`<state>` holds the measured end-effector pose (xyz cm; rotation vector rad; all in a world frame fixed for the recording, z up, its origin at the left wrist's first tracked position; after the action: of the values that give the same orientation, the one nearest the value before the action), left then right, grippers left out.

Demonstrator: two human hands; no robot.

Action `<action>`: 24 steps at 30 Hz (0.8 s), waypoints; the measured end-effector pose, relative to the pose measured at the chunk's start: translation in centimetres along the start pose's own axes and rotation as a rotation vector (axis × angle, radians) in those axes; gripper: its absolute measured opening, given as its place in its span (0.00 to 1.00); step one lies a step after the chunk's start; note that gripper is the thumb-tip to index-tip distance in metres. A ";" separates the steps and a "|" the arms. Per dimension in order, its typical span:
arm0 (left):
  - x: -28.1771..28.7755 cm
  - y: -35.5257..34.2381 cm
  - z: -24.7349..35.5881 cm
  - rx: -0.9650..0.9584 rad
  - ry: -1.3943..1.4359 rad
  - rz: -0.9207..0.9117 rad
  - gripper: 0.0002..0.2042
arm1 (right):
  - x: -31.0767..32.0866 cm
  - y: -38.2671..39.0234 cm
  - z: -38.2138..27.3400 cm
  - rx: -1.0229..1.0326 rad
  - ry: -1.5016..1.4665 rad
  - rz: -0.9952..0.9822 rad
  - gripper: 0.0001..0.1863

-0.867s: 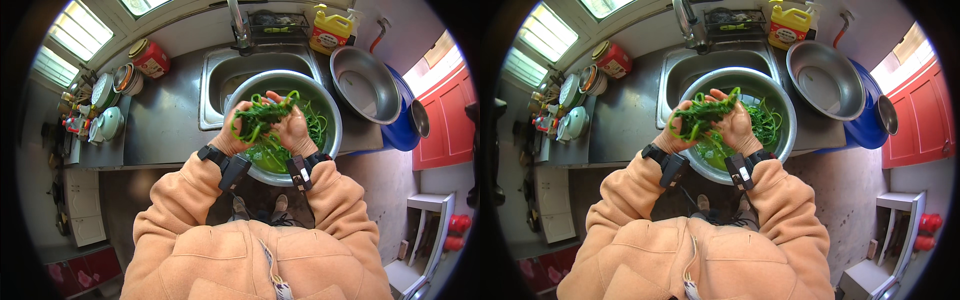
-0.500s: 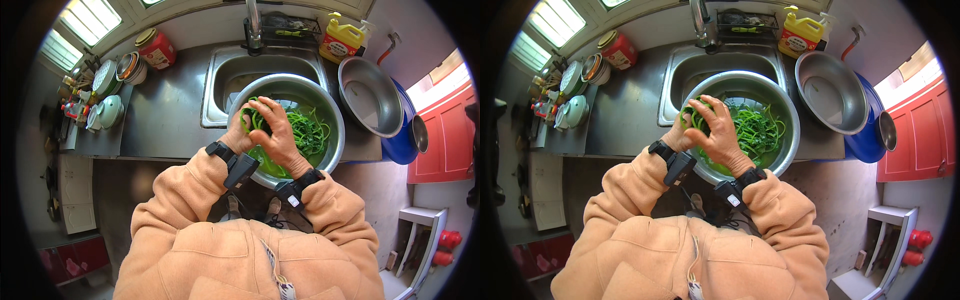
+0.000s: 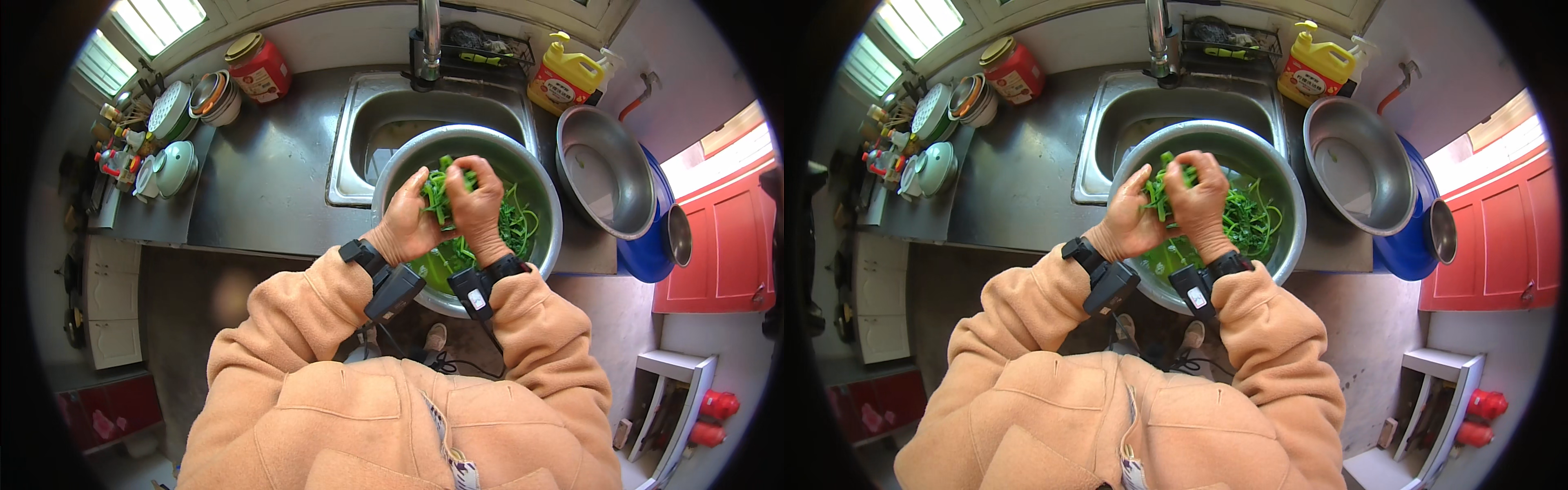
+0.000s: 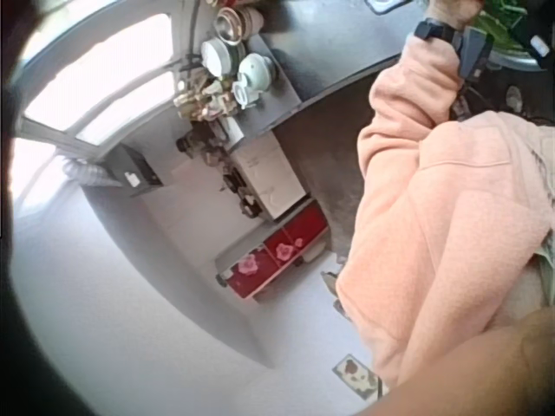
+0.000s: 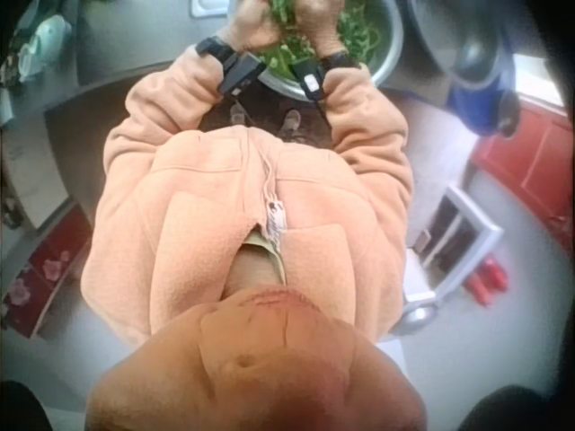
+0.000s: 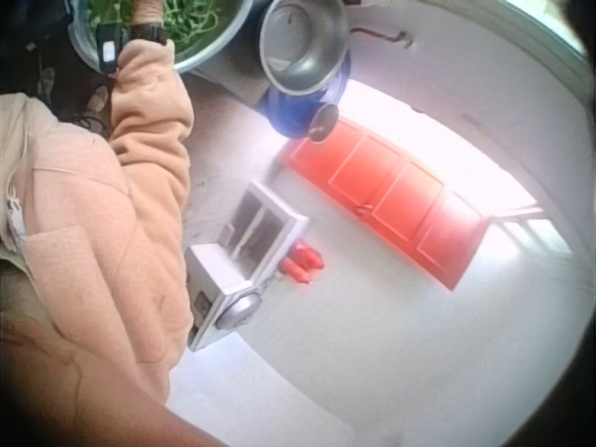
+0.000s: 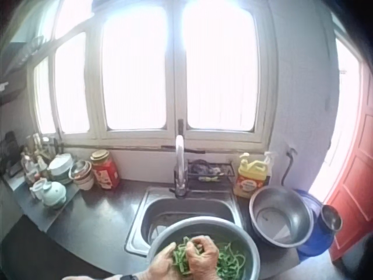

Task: The person washes leafy green vegetables in a metal bowl at the sink, squeezes out excess water, and places them on a cutting board. They then stir a yellow liquid in a pan on an induction cooktop and blanch the greens in a large wok before transferring them to a bowl.

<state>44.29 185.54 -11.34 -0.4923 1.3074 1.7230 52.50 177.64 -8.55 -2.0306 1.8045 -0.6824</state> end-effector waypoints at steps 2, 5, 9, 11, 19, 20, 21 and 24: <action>0.1 0.0 0.3 0.009 -0.054 -0.033 0.30 | 0.3 -0.6 1.4 -0.405 -0.239 0.034 0.06; 0.3 -0.6 0.8 -0.094 -0.009 0.080 0.31 | 0.4 -0.6 2.7 -0.824 -0.768 0.047 0.05; -0.3 -1.4 0.6 -0.180 0.044 0.006 0.25 | -0.2 0.4 3.3 -1.173 -0.969 -0.052 0.06; -0.3 -1.4 0.2 -0.142 0.074 -0.004 0.22 | -0.3 0.4 2.9 -0.998 -0.878 -0.095 0.10; 0.4 0.2 -1.5 0.098 0.006 -0.010 0.23 | 1.4 0.3 -3.2 0.205 -0.006 -0.151 0.10; 0.4 0.2 -1.7 0.128 0.017 0.010 0.24 | 1.6 0.4 -3.9 0.311 0.015 -0.200 0.11; 0.2 0.2 -1.8 0.106 -0.050 -0.060 0.25 | 1.6 0.6 -4.6 0.392 0.015 -0.270 0.12; 0.1 0.6 -0.9 -0.184 -0.289 -0.250 0.22 | 1.6 1.7 -6.0 0.651 0.059 -0.479 0.14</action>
<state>43.54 184.77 -11.40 -0.4689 0.8509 1.6396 47.86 176.21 -4.33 -1.9677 0.9142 -1.2737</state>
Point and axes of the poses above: each hand's wrist, its own y-axis away from the middle knuckle, its own x-axis out of the back of the hand, z = x × y, the point moved 3 cm from there along -y, towards the middle knuckle, and after that the axes turned 14 degrees about z, right-handed, at the moved point
